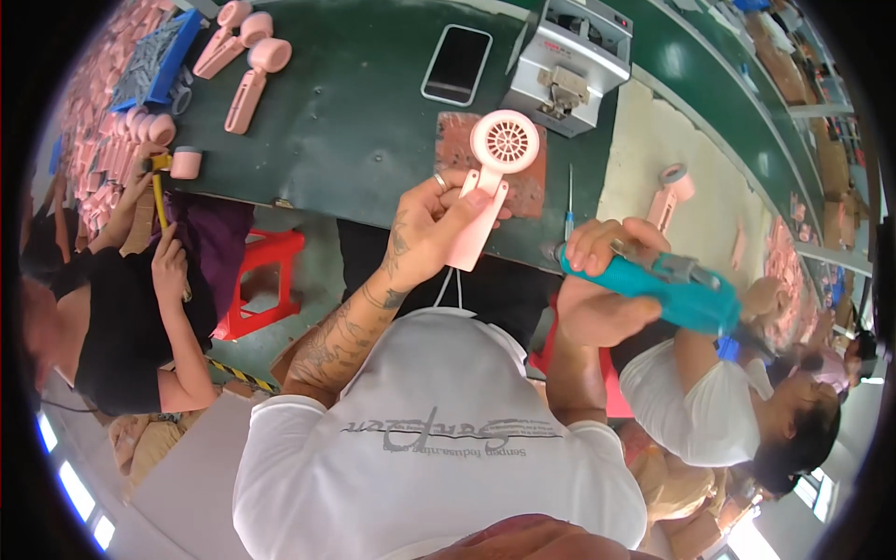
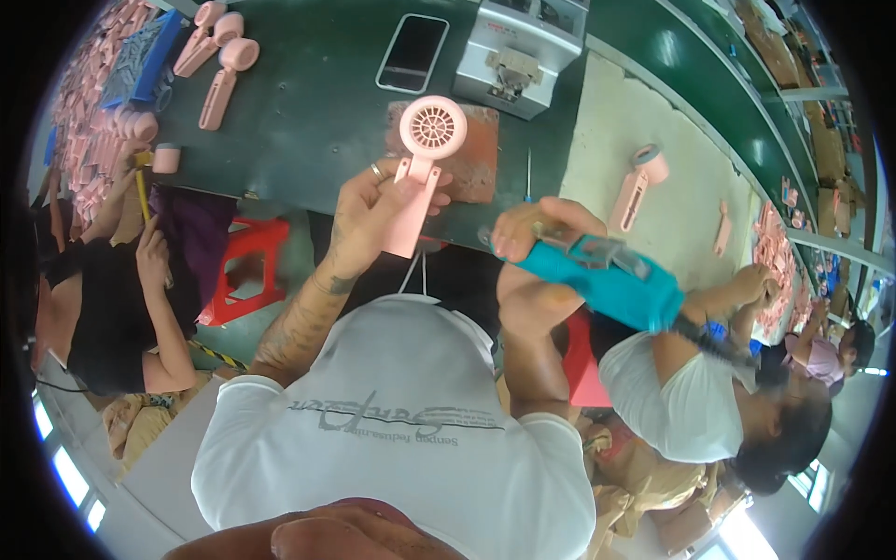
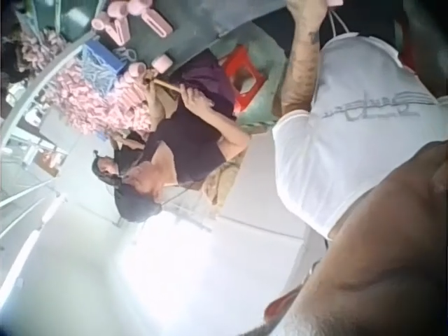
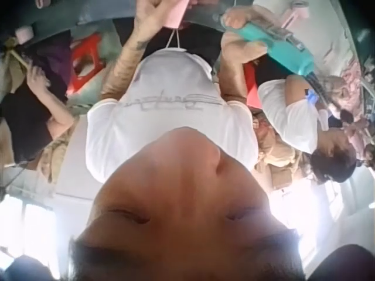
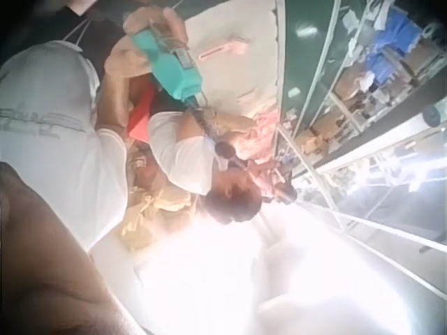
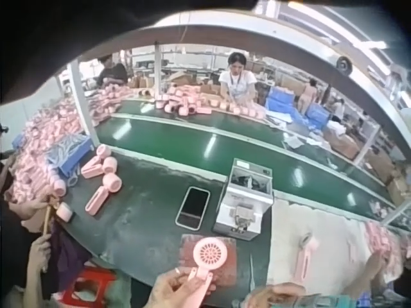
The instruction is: The person assembles handheld fans, fastening the components together with an electric screwdriver and placing the completed fans onto the workbench.
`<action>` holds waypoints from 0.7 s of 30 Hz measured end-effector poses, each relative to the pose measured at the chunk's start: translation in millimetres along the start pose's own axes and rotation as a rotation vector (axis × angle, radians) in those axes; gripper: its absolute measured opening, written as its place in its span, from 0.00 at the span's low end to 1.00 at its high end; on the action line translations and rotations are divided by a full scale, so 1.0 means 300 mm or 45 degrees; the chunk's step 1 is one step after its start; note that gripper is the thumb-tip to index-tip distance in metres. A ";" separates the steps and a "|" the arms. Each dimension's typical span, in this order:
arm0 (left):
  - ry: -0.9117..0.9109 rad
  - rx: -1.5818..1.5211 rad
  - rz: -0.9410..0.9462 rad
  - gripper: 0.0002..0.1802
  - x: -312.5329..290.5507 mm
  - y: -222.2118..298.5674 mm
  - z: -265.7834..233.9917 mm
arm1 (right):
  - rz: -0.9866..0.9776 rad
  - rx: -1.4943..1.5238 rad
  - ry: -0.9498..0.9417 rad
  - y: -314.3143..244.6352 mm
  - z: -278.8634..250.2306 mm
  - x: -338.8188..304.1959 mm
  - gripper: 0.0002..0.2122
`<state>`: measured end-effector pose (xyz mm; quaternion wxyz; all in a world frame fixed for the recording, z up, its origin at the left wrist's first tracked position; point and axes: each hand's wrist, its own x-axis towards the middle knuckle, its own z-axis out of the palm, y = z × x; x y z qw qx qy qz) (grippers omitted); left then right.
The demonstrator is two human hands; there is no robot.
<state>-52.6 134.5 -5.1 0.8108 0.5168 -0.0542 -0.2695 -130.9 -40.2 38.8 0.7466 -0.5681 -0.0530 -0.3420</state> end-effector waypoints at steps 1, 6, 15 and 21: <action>-0.006 -0.019 -0.015 0.17 -0.013 -0.020 0.018 | -0.141 -0.004 -0.041 0.006 0.017 0.004 0.37; 0.009 0.221 0.034 0.13 -0.050 -0.086 0.093 | -0.460 0.002 -0.156 0.036 0.077 0.040 0.35; -0.010 0.212 -0.060 0.11 -0.057 -0.075 0.124 | -0.474 -0.096 -0.120 0.051 0.066 0.038 0.34; 0.022 0.246 0.038 0.10 -0.062 -0.086 0.128 | -0.497 -0.123 -0.131 0.084 0.075 0.033 0.32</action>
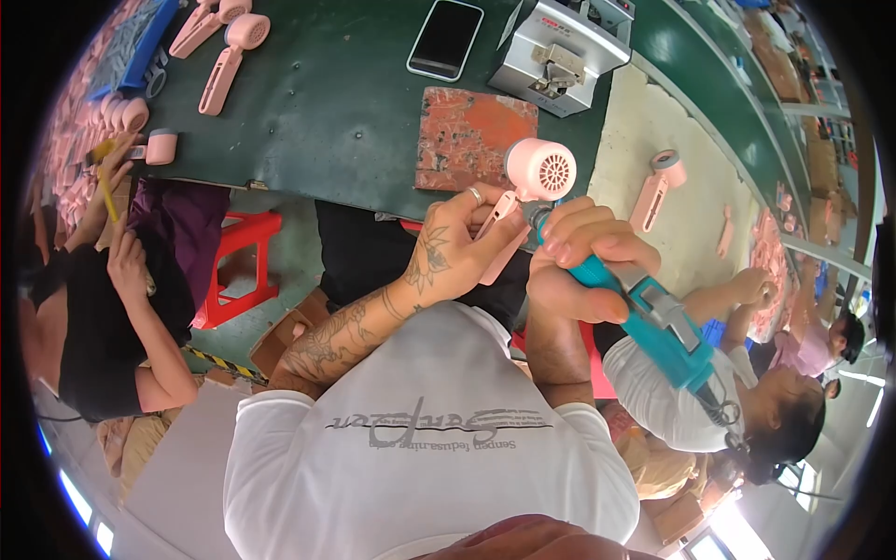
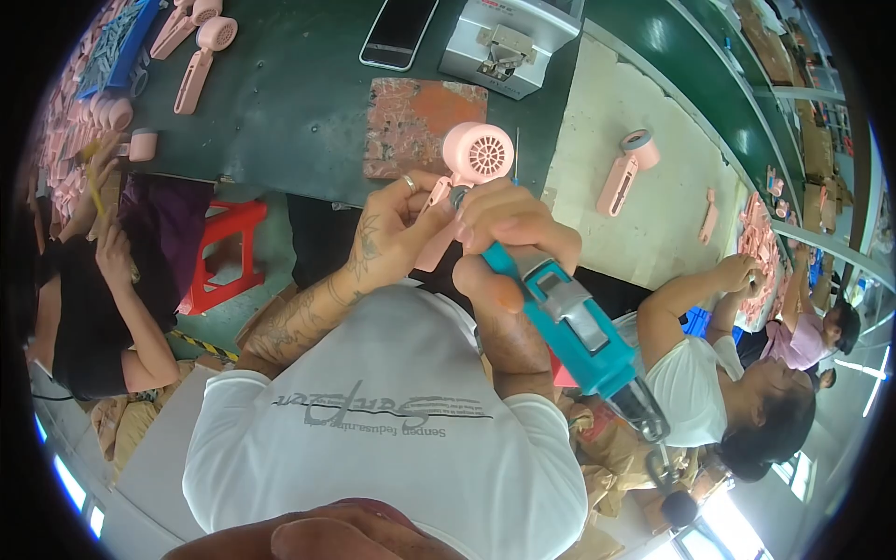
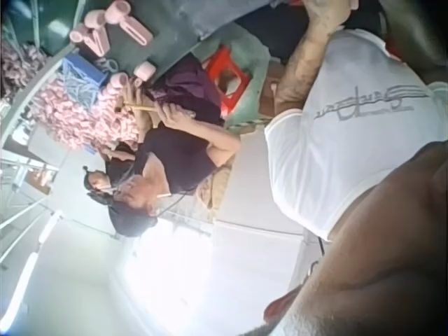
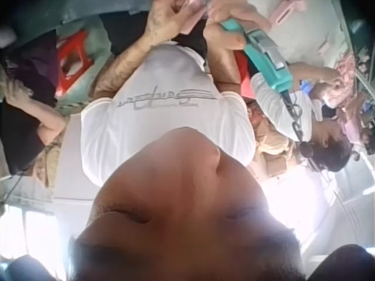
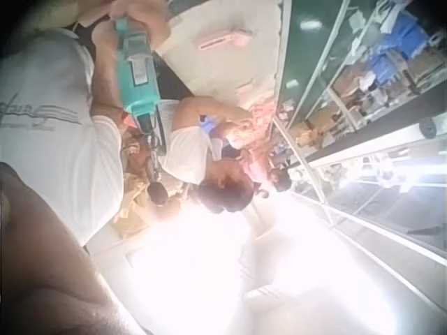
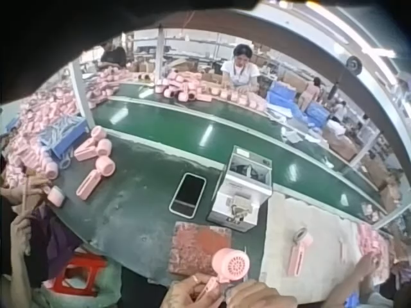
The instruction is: The person assembles handheld fans, fastening the components together with an electric screwdriver and placing the completed fans onto the workbench.
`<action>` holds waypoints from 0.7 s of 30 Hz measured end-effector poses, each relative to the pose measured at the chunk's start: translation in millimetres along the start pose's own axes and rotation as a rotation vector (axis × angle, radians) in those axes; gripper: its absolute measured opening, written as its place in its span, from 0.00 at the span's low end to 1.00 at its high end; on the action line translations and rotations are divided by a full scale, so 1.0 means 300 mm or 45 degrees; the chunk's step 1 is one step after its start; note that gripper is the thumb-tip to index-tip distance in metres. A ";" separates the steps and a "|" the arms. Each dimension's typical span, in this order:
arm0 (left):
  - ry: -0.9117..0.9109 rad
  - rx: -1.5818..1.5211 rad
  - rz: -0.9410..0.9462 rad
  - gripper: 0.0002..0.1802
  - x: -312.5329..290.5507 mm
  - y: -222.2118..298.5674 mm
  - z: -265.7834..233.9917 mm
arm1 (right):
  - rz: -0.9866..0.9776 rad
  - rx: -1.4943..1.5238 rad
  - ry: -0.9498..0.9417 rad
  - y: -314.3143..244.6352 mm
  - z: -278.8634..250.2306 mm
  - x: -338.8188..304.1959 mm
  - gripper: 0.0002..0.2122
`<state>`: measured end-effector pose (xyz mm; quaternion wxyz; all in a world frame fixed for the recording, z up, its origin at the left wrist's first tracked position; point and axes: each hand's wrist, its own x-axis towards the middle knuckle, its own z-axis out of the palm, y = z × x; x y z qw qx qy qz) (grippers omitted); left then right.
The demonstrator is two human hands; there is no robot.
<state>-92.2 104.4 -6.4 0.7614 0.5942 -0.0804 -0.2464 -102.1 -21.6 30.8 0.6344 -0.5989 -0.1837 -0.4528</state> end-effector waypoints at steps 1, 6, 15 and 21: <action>0.004 0.108 -0.032 0.11 -0.003 0.019 0.002 | -0.004 -0.010 -0.017 0.003 0.000 -0.003 0.31; 0.028 0.272 0.017 0.12 -0.009 0.013 0.005 | 0.034 -0.002 -0.058 -0.010 -0.009 0.001 0.29; 0.008 0.110 -0.020 0.13 -0.004 -0.009 0.003 | 0.001 0.072 0.028 -0.007 -0.006 0.004 0.30; 0.097 0.094 0.045 0.16 0.014 -0.031 -0.025 | -0.051 0.083 0.052 -0.024 -0.004 0.047 0.34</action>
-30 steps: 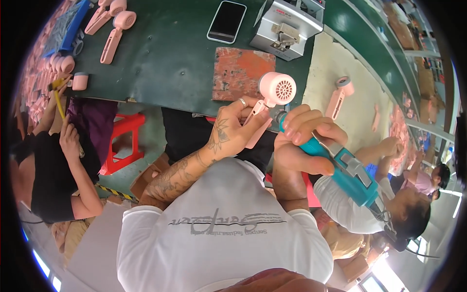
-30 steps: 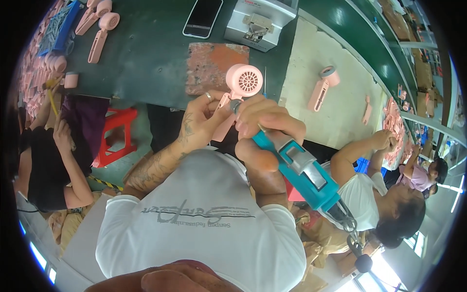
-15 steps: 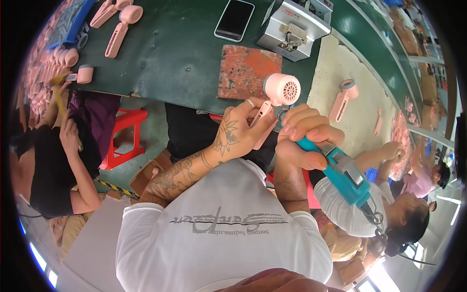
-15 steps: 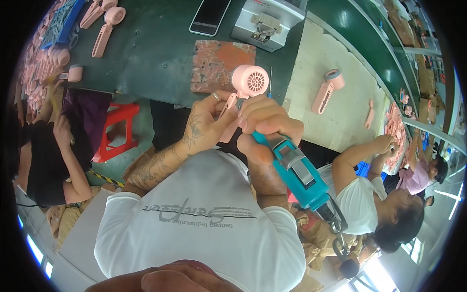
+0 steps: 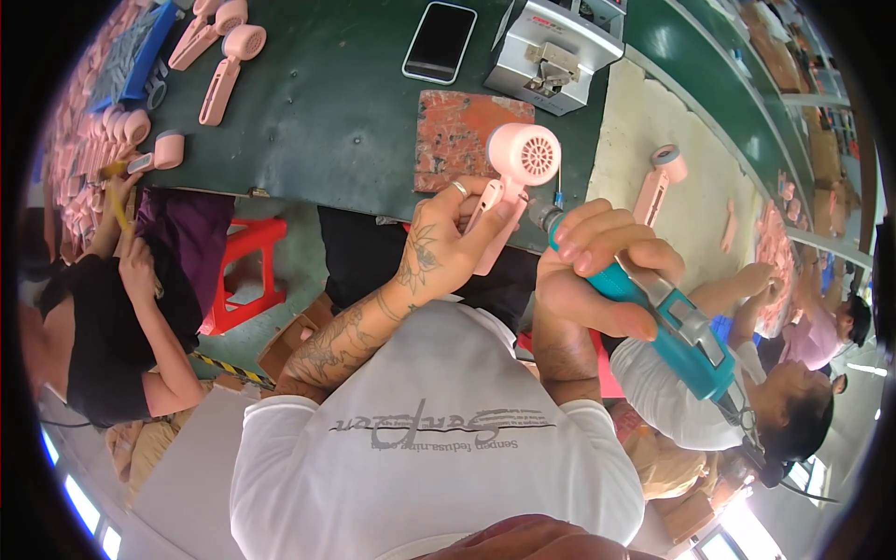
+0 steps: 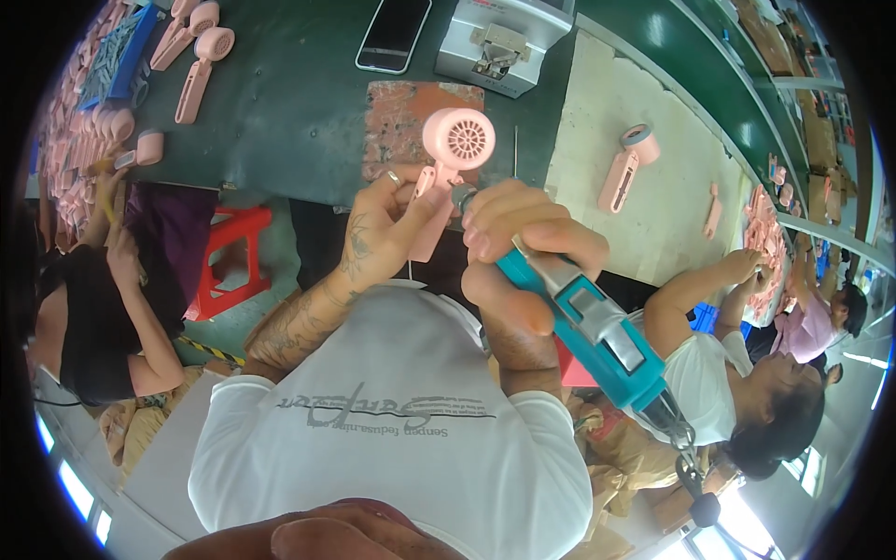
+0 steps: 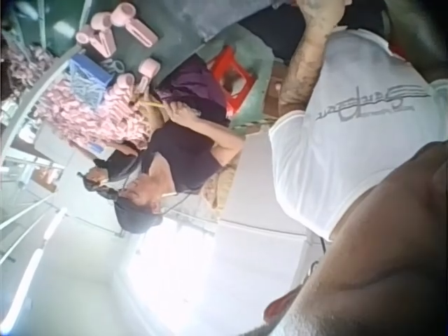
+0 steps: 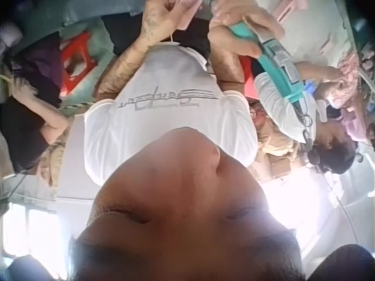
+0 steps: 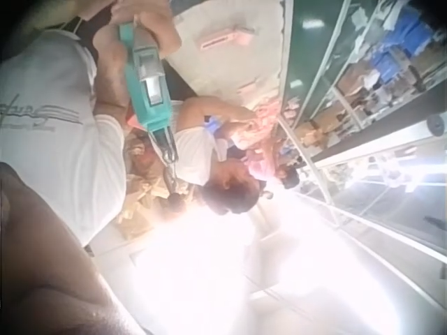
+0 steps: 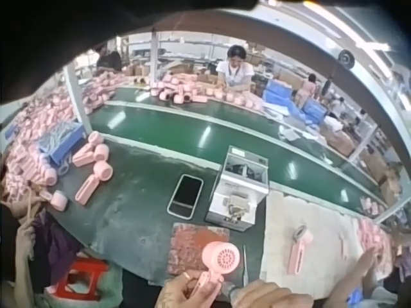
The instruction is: The person assembles handheld fans, fastening the components together with an electric screwdriver and placing the completed fans onto the workbench.
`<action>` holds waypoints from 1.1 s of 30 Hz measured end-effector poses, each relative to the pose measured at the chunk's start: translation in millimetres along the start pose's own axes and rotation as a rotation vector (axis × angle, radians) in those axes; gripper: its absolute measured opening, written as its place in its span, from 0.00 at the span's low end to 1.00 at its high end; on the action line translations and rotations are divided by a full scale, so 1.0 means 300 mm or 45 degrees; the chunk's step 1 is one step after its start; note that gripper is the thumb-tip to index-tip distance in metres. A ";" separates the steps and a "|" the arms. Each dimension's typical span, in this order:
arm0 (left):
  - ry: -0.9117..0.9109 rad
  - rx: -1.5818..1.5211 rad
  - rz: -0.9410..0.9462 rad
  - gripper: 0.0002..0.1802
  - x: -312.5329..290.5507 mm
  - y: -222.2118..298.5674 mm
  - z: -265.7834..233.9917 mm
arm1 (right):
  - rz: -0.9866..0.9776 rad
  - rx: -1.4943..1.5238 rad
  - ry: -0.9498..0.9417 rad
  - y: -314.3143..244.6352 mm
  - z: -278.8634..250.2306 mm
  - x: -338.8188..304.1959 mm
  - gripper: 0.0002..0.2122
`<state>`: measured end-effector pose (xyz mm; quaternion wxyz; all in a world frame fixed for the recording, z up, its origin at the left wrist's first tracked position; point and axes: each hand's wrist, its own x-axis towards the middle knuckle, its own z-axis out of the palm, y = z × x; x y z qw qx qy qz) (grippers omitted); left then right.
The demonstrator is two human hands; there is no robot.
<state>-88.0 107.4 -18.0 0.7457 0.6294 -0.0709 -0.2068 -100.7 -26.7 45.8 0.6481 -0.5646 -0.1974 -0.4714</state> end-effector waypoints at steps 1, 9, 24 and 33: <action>0.024 -0.077 -0.012 0.17 0.010 0.006 -0.003 | 0.009 -0.027 0.004 -0.009 -0.007 0.004 0.36; 0.309 0.071 0.342 0.19 0.395 0.110 -0.274 | 0.167 -0.067 0.250 -0.013 -0.121 -0.055 0.33; 0.695 1.334 0.849 0.24 0.828 0.007 -0.510 | 0.402 -0.158 0.374 -0.058 -0.154 -0.055 0.31; -0.491 0.751 0.728 0.18 0.185 0.173 -0.149 | 0.487 0.026 0.380 -0.022 -0.110 -0.037 0.33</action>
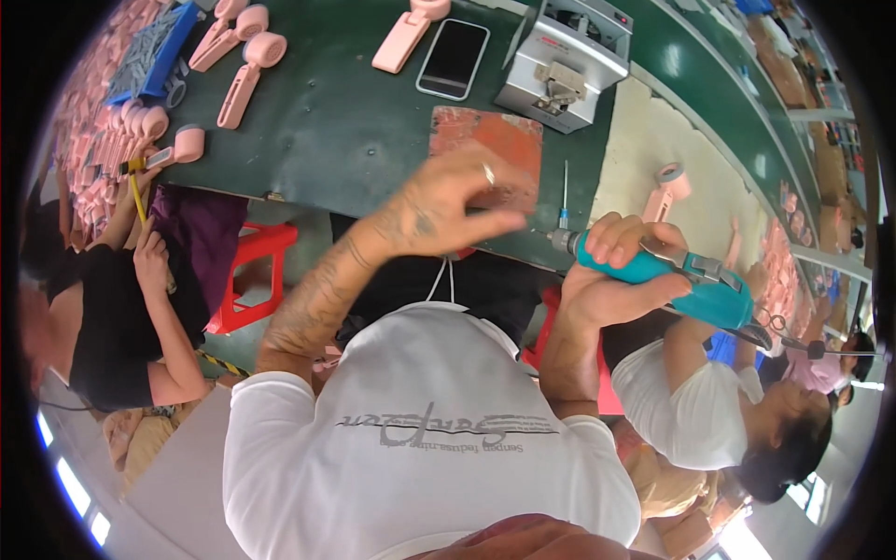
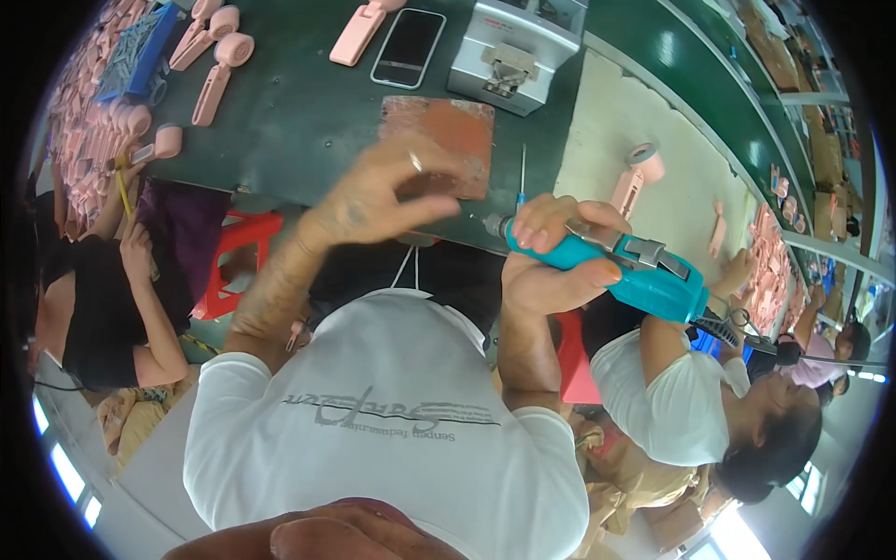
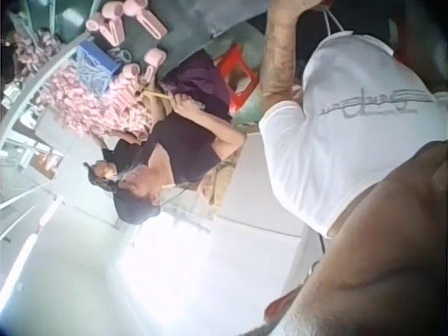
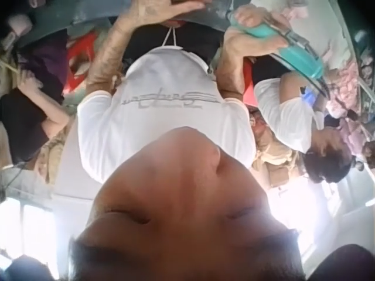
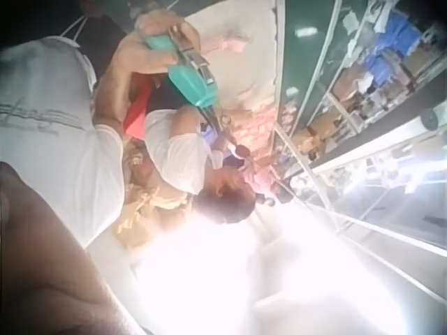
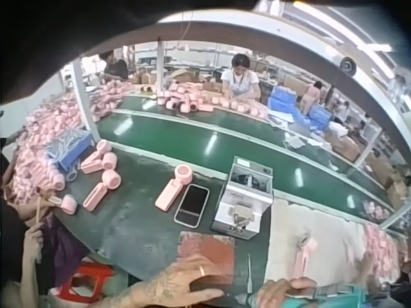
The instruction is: The person assembles handheld fans, fastening the components together with an electric screwdriver and placing the completed fans onto the workbench.
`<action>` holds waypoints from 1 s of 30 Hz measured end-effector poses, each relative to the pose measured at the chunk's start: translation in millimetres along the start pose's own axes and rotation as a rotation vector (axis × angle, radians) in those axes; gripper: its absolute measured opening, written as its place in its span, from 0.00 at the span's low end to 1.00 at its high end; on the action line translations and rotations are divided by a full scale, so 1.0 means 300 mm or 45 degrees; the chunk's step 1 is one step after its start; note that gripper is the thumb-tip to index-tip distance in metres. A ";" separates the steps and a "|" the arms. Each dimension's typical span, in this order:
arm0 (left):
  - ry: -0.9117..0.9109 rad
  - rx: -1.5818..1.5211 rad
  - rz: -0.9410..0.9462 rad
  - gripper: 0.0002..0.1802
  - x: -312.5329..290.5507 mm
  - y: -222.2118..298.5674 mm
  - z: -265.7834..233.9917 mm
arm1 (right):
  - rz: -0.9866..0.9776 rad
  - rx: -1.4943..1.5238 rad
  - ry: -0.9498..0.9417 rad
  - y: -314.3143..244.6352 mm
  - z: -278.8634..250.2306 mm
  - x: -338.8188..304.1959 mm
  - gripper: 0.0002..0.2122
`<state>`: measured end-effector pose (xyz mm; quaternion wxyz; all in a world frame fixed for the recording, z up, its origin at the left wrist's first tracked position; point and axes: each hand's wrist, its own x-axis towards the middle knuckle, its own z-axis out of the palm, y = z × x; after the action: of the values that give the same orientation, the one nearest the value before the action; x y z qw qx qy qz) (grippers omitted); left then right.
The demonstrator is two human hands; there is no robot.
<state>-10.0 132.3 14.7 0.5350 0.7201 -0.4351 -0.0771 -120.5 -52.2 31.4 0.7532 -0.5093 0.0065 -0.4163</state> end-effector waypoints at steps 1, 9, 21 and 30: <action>-0.047 0.039 0.096 0.20 -0.008 -0.001 0.034 | 0.022 0.004 -0.001 -0.005 0.012 -0.001 0.33; 0.013 0.162 0.154 0.04 -0.056 -0.015 0.047 | 0.059 0.013 -0.038 -0.010 0.006 -0.031 0.32; 0.565 1.234 0.627 0.18 0.744 -0.219 -0.053 | 0.291 -0.394 -0.183 -0.054 -0.098 -0.110 0.28; -0.218 0.428 0.092 0.25 0.577 0.022 0.640 | 0.589 -0.065 0.124 -0.210 -0.201 -0.107 0.39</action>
<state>-18.7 -125.8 1.7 0.3706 0.7741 -0.5113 -0.0448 -206.7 -86.4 37.6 0.8142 -0.4924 0.1699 -0.2566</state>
